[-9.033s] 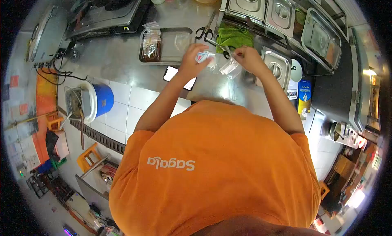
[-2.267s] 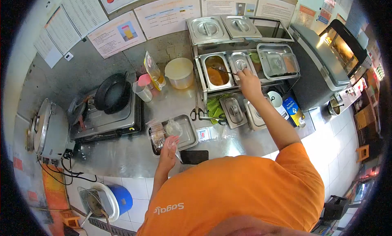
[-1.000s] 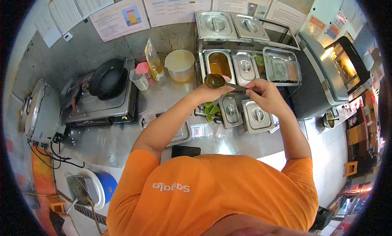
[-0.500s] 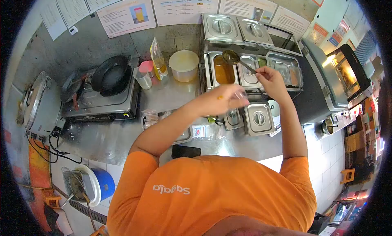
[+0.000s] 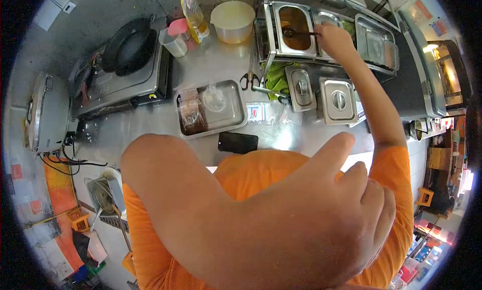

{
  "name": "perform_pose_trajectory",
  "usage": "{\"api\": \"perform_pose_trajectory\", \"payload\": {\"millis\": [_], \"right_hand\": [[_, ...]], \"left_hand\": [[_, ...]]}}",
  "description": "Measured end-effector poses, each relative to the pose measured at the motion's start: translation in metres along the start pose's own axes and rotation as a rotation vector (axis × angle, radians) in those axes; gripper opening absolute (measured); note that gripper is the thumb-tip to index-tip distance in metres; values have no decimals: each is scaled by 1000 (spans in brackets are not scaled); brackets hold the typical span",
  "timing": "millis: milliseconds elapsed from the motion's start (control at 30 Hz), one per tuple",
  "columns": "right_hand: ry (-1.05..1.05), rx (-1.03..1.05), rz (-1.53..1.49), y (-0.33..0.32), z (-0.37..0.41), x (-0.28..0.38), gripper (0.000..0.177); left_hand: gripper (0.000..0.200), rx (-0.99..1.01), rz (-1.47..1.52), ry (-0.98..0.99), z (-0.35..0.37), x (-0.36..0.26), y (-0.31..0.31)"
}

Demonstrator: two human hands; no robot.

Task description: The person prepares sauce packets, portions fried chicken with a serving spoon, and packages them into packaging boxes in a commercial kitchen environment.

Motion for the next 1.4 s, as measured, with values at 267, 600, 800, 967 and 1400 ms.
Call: {"api": "perform_pose_trajectory", "payload": {"millis": [267,600,800,967,1400], "right_hand": [[-227,34,20,20,-14,8,19],[125,226,-828,52,16,-55,22],[296,150,-1128,53,29,-65,14],[311,46,-1041,20,27,-75,14],[369,-105,-996,-12,28,-74,17]], "left_hand": [[31,-59,-126,-78,-2,16,0],[78,-76,373,-440,24,211,16],[77,-294,367,-447,30,292,42],[78,-374,200,-404,9,328,58],[82,-440,-73,-462,-29,352,71]]}}
Point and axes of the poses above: each hand's wrist, its own z-axis away from the middle knuckle, its own y-axis out of the palm, x = y × z, the point moved 7 cm from there along -z, towards the middle knuckle
